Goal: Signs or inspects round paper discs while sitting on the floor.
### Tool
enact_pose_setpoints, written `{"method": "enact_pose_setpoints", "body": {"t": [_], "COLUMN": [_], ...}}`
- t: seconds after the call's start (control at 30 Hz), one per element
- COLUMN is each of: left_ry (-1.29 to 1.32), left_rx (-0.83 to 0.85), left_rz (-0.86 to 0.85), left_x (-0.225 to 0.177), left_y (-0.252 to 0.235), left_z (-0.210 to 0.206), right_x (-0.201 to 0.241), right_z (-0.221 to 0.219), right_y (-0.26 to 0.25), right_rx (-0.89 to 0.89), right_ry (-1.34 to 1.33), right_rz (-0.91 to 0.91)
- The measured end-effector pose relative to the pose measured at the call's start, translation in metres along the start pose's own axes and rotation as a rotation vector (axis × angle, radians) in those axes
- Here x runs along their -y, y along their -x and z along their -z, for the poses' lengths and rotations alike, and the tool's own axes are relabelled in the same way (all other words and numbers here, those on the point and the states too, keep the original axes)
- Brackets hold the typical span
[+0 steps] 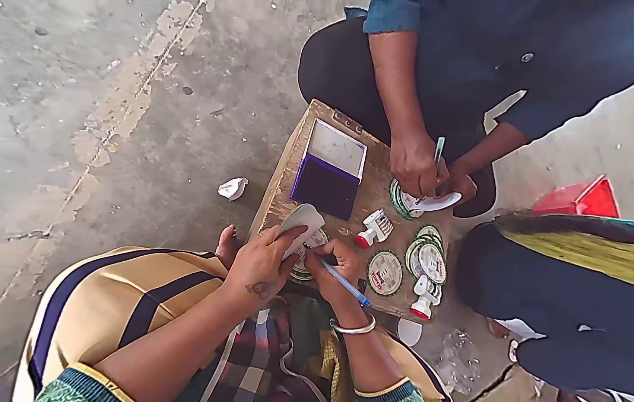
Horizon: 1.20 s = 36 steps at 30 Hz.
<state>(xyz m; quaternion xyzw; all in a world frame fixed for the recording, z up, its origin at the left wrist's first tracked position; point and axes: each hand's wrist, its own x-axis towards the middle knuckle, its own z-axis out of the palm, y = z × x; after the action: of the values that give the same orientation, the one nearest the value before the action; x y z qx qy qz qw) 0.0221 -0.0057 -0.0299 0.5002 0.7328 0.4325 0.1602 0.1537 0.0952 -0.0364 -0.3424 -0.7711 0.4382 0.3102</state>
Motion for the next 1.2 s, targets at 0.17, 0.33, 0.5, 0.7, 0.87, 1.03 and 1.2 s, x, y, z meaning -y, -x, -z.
{"method": "enact_pose_setpoints", "body": {"t": [0.17,0.33,0.5,0.7,0.87,1.03,1.2], "left_ry": [-0.006,-0.017,-0.028,-0.028,-0.021,-0.019,-0.014], "left_rx": [0.005,-0.003,-0.004,-0.013,-0.013,0.0,0.01], "left_rz": [0.004,-0.009,-0.017,-0.019,-0.027,-0.021,-0.013], "left_x": [0.0001,0.001,0.0011,0.0025,0.0023,0.0011,-0.0001], "left_y": [0.0009,-0.0007,-0.0002,0.0,-0.0004,-0.0005,-0.0001], "left_z": [0.0007,0.001,0.0004,-0.0004,0.0,0.0003,0.0012], "right_x": [-0.0004,0.0003,-0.0014,-0.0012,-0.0012,-0.0013,-0.0022], "right_z": [-0.0027,-0.0023,-0.0024,-0.0036,-0.0032,-0.0027,-0.0024], "right_y": [0.0008,-0.0018,-0.001,-0.0016,-0.0019,-0.0011,-0.001], "right_rx": [-0.039,-0.041,-0.057,-0.075,-0.07,-0.074,-0.06], "right_ry": [0.019,0.027,0.046,0.053,0.051,0.029,0.053], "right_rz": [-0.01,-0.006,-0.002,-0.005,-0.019,-0.028,-0.038]}}
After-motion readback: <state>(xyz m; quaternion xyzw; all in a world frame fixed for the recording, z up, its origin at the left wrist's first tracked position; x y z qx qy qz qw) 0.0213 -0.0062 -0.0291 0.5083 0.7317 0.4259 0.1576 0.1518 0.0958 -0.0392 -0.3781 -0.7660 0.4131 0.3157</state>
